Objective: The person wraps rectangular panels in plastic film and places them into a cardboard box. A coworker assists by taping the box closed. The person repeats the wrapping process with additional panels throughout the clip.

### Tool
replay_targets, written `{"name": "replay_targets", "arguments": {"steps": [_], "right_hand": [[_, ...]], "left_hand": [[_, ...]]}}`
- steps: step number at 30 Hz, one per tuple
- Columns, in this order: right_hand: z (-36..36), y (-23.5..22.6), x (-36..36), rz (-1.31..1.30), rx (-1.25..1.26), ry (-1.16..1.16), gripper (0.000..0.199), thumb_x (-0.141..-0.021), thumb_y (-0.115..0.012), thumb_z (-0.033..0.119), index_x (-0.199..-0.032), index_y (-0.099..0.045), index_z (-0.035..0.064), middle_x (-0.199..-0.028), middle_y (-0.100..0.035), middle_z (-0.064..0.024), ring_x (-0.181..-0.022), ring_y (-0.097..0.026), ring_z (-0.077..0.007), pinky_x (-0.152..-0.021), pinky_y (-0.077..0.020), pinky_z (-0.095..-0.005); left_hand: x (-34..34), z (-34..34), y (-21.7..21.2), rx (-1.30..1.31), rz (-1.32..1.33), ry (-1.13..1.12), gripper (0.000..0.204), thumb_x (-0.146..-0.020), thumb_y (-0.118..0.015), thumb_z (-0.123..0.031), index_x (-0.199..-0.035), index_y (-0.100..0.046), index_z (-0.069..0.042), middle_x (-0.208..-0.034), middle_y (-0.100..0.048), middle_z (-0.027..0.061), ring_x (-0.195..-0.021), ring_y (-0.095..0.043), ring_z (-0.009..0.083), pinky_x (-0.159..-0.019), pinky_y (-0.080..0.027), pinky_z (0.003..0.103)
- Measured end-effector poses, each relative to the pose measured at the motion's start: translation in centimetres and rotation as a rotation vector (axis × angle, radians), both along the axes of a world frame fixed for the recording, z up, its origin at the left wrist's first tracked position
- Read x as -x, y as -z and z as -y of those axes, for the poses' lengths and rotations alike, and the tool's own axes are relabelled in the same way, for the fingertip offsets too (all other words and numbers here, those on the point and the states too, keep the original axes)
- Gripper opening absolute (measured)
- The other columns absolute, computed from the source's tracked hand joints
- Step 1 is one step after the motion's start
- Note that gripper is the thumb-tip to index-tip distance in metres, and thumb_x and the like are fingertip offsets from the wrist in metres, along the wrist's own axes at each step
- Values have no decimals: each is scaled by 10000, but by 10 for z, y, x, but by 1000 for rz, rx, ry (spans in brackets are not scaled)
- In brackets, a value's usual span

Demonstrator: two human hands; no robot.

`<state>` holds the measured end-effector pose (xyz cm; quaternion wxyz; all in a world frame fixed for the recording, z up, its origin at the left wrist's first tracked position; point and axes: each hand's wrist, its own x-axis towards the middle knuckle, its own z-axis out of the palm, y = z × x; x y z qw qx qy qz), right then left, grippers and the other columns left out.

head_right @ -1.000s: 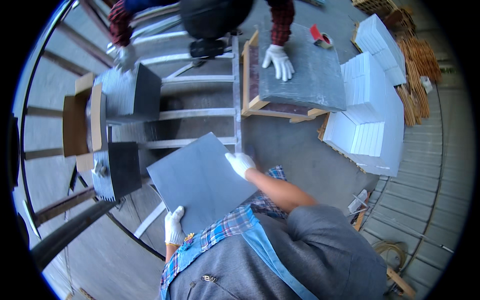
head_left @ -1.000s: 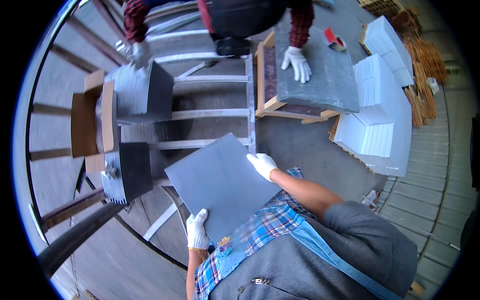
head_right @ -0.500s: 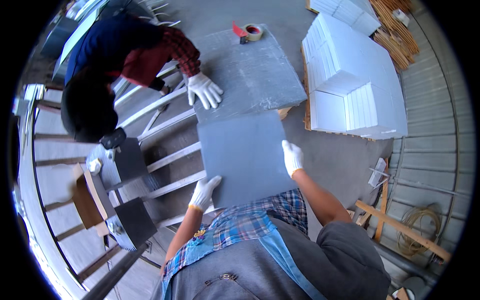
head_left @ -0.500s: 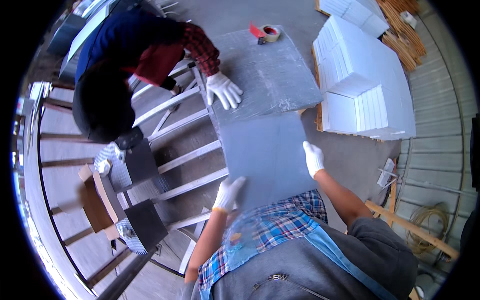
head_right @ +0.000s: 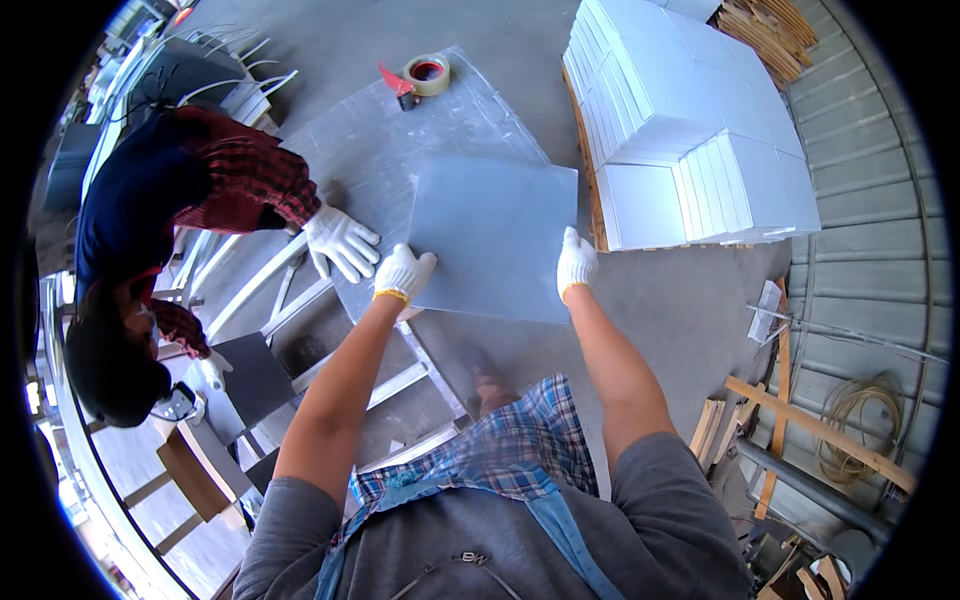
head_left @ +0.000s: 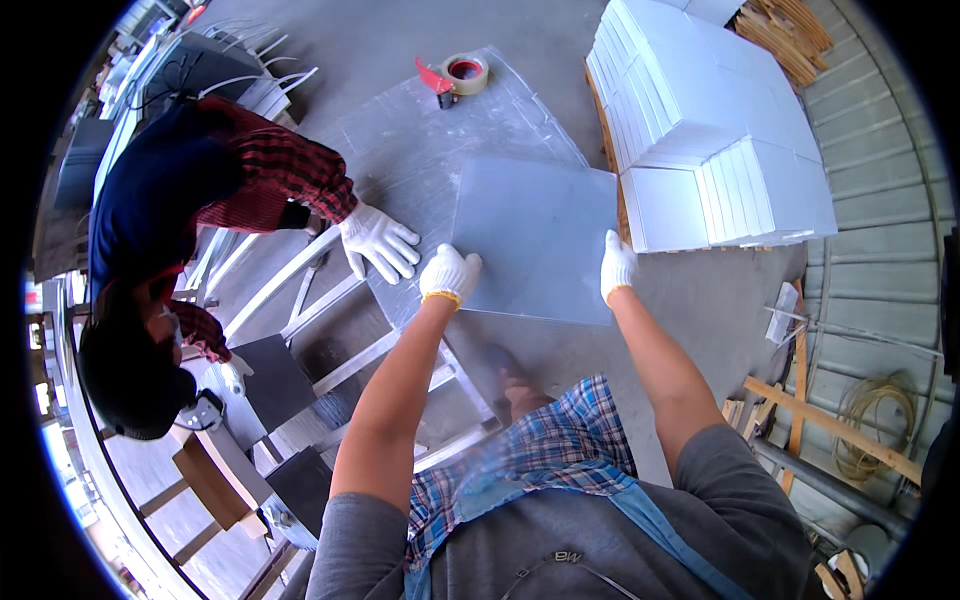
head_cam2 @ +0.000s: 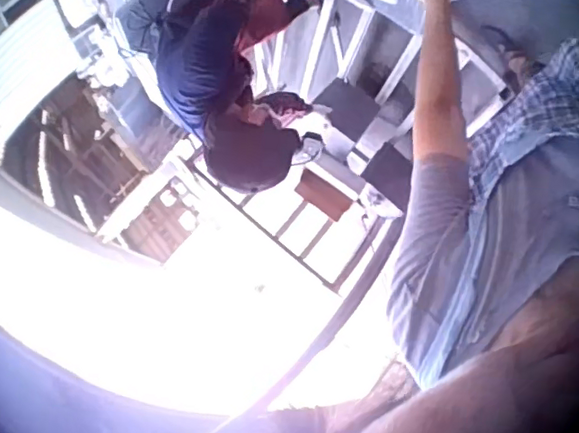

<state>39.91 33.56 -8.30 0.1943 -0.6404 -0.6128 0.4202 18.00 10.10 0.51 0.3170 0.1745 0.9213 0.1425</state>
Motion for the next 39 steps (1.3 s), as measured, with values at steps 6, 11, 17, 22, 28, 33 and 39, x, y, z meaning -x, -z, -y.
{"name": "replay_targets", "arguments": {"steps": [6,11,17,22,28,33,39], "right_hand": [[4,-5,15,80,-20,-86,563,-1008,-495,545,-1072,-687,20,-1020,-707,-231,-1002,-657,-408,-880,-489,-474],[-4,6,21,141,-119,-88,538,-1018,-485,530,-1082,-626,15,-967,-690,-235,-963,-649,-411,-869,-486,-482],[-34,-59,56,662,-107,-559,485,-1012,-460,506,-1108,-620,58,-1026,-711,-227,-977,-673,-417,-828,-517,-513],[-38,-52,74,572,-784,-754,654,-997,-464,543,-1411,-522,40,-1421,-562,-216,-1354,-482,-369,-1083,-382,-522],[-47,-51,184,650,-613,-615,765,-957,-512,588,-1441,-493,-5,-1529,-442,-218,-1438,-345,-388,-1182,-224,-539],[74,-36,275,367,-777,-924,817,-922,-531,643,-1443,-516,14,-1518,-472,-178,-1432,-364,-363,-1185,-229,-531],[41,-55,251,156,-685,-1039,656,-834,-685,554,-1259,-619,58,-1297,-585,-153,-1263,-487,-322,-1083,-335,-478]], "left_hand": [[8,-11,0,112,-41,119,574,-886,-642,-450,-1112,-626,77,-1042,-716,297,-981,-713,446,-827,-568,496],[-17,-16,-9,114,-251,217,740,-794,-766,-448,-1283,-534,56,-1234,-625,260,-1194,-604,418,-929,-519,486],[-34,15,-8,168,-190,444,1277,-666,-864,-505,-1576,-167,57,-1629,-190,309,-1537,-145,447,-1250,-137,542],[-24,30,10,21,-256,481,1210,-648,-865,-548,-1532,-281,35,-1587,-259,323,-1507,-199,480,-1231,-157,576],[-9,36,31,29,-230,554,1297,-625,-849,-620,-1552,-237,50,-1607,-209,339,-1522,-141,497,-1237,-93,610],[-8,41,53,-31,-398,624,1274,-596,-810,-704,-1510,-330,43,-1584,-268,344,-1495,-216,511,-1210,-145,645],[-6,49,59,-106,-442,608,1261,-605,-796,-716,-1482,-352,74,-1546,-323,362,-1463,-269,537,-1194,-175,664]]}}
